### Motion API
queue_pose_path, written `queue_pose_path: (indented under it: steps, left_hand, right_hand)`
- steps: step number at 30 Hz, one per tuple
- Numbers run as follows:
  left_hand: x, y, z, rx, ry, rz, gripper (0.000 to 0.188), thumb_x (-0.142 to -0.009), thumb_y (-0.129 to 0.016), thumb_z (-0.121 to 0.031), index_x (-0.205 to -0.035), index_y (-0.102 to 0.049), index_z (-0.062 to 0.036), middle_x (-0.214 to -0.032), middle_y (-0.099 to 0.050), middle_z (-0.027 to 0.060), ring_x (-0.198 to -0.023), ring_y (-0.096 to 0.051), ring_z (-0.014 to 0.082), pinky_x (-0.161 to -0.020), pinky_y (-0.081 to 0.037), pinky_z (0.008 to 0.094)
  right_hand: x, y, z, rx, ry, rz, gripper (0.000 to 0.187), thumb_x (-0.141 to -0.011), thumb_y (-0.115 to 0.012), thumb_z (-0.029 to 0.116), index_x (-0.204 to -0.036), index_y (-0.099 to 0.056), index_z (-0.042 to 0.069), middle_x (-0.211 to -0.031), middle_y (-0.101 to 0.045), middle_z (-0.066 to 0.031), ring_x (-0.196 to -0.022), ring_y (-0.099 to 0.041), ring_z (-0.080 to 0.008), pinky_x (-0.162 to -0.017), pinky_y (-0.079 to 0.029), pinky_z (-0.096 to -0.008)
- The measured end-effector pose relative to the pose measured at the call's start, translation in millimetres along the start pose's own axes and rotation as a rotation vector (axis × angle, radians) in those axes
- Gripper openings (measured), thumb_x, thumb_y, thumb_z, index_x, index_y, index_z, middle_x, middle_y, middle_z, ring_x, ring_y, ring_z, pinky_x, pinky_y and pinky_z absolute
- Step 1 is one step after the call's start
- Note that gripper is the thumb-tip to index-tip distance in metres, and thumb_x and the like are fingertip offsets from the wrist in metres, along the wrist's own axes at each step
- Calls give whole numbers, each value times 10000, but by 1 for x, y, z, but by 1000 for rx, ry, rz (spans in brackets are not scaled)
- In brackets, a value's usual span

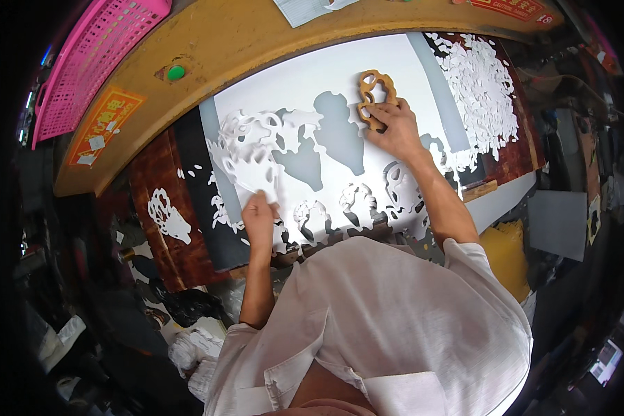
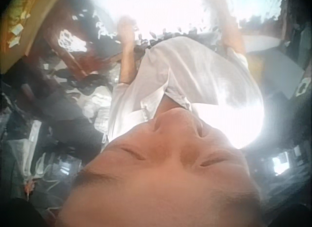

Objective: The person uses scissors to cut small shapes from a white sheet on a worktable, then removes and stacks the cutouts. The person also handles a wooden template and places cutouts into a pink basket.

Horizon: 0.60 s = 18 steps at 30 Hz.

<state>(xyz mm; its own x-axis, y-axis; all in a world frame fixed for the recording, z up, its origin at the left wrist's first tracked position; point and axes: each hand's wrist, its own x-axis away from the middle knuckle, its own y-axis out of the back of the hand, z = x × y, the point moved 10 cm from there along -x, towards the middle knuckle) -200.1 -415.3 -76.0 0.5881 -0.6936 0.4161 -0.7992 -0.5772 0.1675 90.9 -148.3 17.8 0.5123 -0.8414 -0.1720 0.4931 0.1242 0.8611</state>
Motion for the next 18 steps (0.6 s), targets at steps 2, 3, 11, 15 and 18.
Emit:
queue_pose_path:
  steps: [2,3,11,15,18]
  left_hand:
    - [2,1,10,-496,-15,37,452,-1043,-591,-326,-788,-682,36,-694,-661,229,-632,-639,397,-611,-490,453]
    - [6,3,3,-520,-140,10,441,-1039,-592,-323,-799,-684,35,-723,-661,243,-663,-635,426,-621,-494,461]
    - [58,0,25,-399,-333,58,315,-994,-667,-189,-733,-626,-18,-669,-601,154,-579,-584,328,-574,-479,427]
    - [54,-17,1,-557,-583,-9,324,-987,-672,-233,-710,-644,-67,-667,-620,136,-591,-611,342,-565,-483,441]
    - [28,-17,-6,-657,-521,-7,330,-987,-670,-245,-704,-644,-77,-670,-627,131,-581,-611,344,-551,-477,445]
  right_hand:
    - [-3,-10,3,79,67,-2,544,-691,-822,224,-1214,-775,81,-1197,-733,-111,-1123,-577,-399,-996,-538,-477]
    - [-4,-9,4,89,91,-37,541,-689,-819,225,-1210,-777,83,-1190,-734,-112,-1121,-577,-401,-990,-541,-483]
    - [-16,-14,-2,143,176,-146,508,-685,-802,239,-1174,-792,105,-1126,-744,-85,-1059,-582,-382,-930,-547,-480]
    - [-37,-13,-4,102,138,-80,538,-706,-810,217,-1225,-765,87,-1237,-722,-135,-1144,-593,-450,-1018,-524,-510]
    - [-54,5,1,254,138,-123,507,-771,-809,218,-1252,-748,70,-1322,-695,-148,-1257,-565,-453,-1091,-471,-501]
